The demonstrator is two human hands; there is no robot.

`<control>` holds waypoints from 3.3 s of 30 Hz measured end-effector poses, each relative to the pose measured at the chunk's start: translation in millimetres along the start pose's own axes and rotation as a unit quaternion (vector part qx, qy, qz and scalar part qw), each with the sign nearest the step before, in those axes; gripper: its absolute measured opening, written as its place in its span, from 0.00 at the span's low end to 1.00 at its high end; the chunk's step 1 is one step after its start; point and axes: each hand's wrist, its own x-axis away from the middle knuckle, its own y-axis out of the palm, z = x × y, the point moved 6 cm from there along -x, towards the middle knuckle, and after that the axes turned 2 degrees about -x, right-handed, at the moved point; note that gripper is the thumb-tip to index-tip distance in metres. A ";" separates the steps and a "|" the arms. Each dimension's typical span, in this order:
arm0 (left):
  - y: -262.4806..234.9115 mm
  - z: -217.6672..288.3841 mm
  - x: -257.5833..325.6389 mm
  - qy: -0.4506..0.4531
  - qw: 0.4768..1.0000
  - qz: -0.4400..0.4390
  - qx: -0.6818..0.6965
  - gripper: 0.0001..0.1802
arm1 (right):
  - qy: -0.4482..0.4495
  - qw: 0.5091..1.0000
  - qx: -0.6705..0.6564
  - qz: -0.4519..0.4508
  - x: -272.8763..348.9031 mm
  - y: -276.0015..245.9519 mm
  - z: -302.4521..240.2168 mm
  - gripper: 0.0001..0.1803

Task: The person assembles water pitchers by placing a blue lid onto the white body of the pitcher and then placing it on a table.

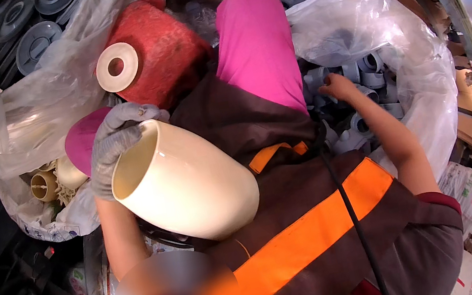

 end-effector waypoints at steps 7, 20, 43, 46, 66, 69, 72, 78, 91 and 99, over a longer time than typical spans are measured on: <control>22.6 -1.2 -23.0 -0.030 0.999 0.004 0.045 0.18 | -0.077 0.952 -0.181 0.233 -2.3 -51.3 20.5 0.18; 73.0 21.4 -57.9 0.124 0.951 -0.156 -0.238 0.19 | -0.311 0.841 -0.434 -0.087 87.9 -229.7 -356.3 0.20; -19.9 4.2 5.1 -0.012 0.992 0.119 0.041 0.20 | -0.312 0.755 -0.571 -0.081 117.7 -172.2 -337.1 0.21; -15.6 -3.0 0.6 -0.003 0.992 0.097 0.083 0.18 | -0.292 0.798 -0.506 -0.150 132.4 -172.8 -365.4 0.18; 18.4 -22.0 9.4 0.080 0.980 0.073 0.169 0.25 | -0.235 0.918 -0.290 -0.134 146.8 -186.9 -361.8 0.24; 21.8 -23.6 7.0 0.081 0.973 0.038 0.214 0.26 | -0.249 0.918 -0.292 -0.096 159.5 -184.3 -360.3 0.23; 28.5 -24.7 9.4 0.085 0.966 0.013 0.245 0.31 | -0.266 0.912 -0.300 -0.088 159.3 -175.1 -356.4 0.21; 40.0 -15.8 10.8 0.099 0.991 0.011 0.090 0.34 | -0.306 0.911 -0.269 -0.062 167.8 -171.2 -365.6 0.19; 38.5 -13.7 27.9 0.100 0.992 0.067 -0.020 0.37 | -0.337 0.911 -0.212 -0.109 167.5 -165.9 -374.1 0.20; 43.7 -8.5 28.5 0.091 0.989 0.070 -0.094 0.37 | -0.328 0.909 -0.218 -0.139 161.9 -158.7 -361.5 0.21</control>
